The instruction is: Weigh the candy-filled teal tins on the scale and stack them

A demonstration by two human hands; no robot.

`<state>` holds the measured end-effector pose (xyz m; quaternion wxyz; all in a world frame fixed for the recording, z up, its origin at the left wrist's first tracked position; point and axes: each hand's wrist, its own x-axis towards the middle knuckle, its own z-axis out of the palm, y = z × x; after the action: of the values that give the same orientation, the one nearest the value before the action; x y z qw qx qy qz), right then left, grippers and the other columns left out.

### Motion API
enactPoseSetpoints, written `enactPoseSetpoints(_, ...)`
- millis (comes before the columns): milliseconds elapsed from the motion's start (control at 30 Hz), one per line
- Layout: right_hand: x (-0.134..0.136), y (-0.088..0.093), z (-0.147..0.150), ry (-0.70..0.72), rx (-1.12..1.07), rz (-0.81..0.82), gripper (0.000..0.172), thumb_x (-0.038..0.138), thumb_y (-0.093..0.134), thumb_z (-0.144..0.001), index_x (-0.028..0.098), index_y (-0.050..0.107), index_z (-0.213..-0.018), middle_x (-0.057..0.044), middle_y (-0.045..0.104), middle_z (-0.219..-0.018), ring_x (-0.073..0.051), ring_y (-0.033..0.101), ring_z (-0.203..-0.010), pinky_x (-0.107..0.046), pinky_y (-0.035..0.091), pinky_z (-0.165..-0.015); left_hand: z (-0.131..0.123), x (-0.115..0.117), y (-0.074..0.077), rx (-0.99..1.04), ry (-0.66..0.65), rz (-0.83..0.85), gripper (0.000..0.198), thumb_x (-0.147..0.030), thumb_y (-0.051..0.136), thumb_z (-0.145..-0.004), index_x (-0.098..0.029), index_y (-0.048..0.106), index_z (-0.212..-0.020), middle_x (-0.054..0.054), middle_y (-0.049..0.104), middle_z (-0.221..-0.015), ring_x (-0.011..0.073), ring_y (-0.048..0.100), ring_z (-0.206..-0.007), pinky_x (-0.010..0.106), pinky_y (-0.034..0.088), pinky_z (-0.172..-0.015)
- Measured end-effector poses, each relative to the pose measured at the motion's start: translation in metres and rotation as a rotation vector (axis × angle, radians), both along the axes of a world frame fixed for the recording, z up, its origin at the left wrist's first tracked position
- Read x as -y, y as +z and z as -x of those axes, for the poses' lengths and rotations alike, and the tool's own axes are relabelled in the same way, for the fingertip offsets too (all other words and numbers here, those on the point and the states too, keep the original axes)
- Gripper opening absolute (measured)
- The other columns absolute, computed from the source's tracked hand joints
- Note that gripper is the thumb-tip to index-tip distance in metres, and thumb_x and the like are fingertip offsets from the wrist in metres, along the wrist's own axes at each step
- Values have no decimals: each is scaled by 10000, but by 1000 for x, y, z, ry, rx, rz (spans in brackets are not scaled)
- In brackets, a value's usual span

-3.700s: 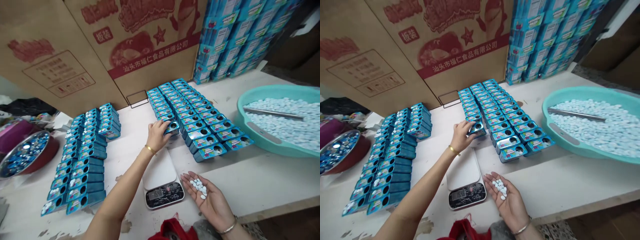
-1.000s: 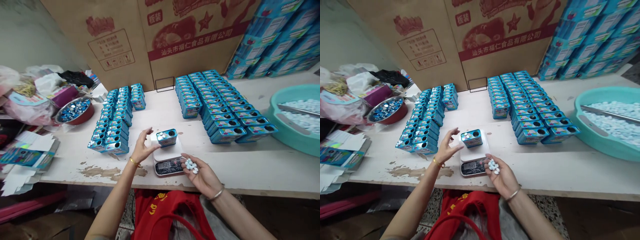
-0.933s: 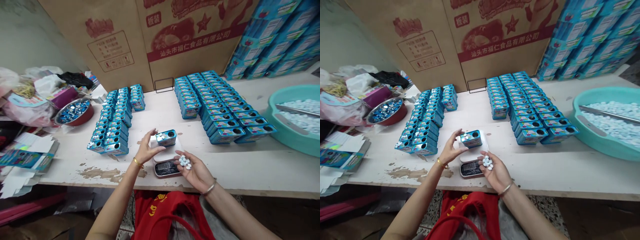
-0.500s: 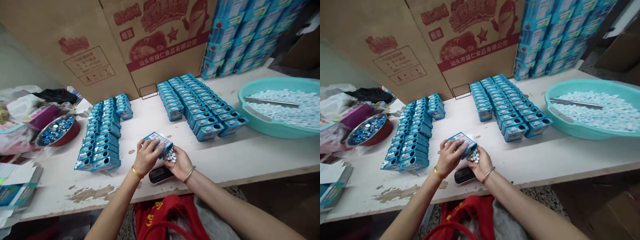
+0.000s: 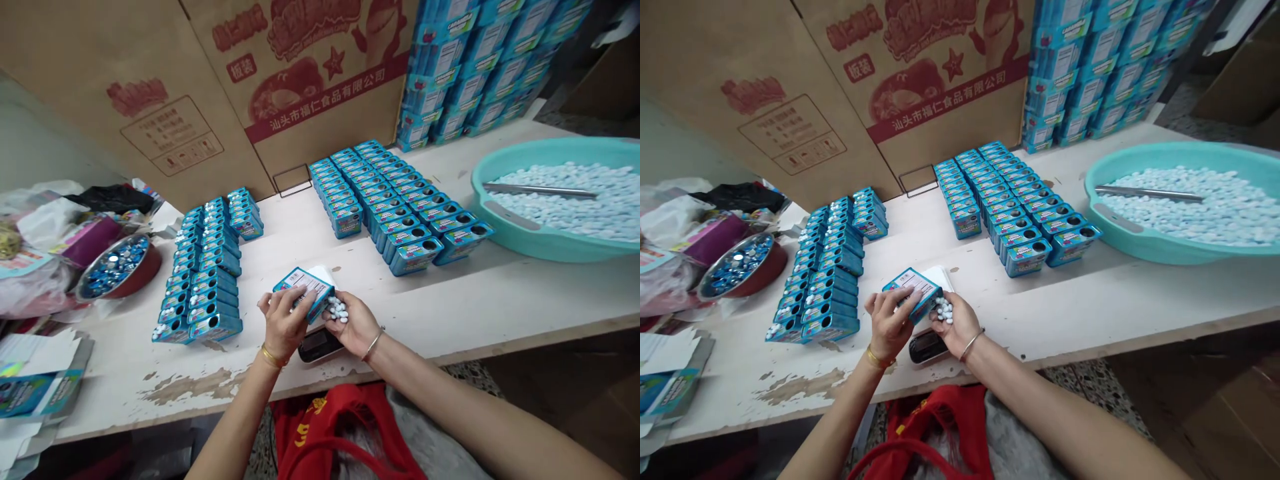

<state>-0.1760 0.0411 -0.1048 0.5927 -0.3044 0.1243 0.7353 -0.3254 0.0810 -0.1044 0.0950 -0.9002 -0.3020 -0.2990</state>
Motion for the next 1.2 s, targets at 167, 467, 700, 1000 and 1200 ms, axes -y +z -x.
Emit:
enactPoseSetpoints(167,6,-2,-12,2,13,-20,137,154,479,-817,108,584,-741,-17,572,-527,-69,458,-384,-134,274,-286,-5,-8,-12,269,79,382,344,-228,622,-766,-248,581,-1107,52,633,-1038,211,565,-958,375,344,-872)
enactPoseSetpoints(467,39,-9,-29,11,54,25,187,140,467,-829,84,640,-786,-117,688,-682,-150,667,-631,-195,536,-516,-3,-24,-32,625,74,785,496,-381,711,-709,-198,534,-1134,72,617,-1102,217,583,-1022,347,454,-875)
enactPoseSetpoints(700,64,-5,-38,-49,47,97,233,114,417,-846,69,642,-889,-193,703,-951,-231,665,-963,-280,580,-741,17,-3,-28,779,307,574,458,-384,614,-807,-207,499,-1213,93,598,-1110,182,578,-1001,301,452,-813)
enactPoseSetpoints(1000,78,-10,-52,-114,84,172,287,93,410,-820,86,625,-1008,-180,680,-1070,-243,590,-1106,-321,563,-841,55,25,-60,1084,541,761,255,-345,623,-785,-158,617,-958,44,625,-871,109,581,-741,221,481,-658)
enactPoseSetpoints(1200,76,-11,-50,-104,72,169,312,101,382,-841,97,602,-1061,-165,658,-1131,-232,567,-1138,-329,553,-865,60,29,-67,1066,560,824,247,-343,632,-771,-158,626,-934,32,623,-839,98,566,-705,213,478,-650)
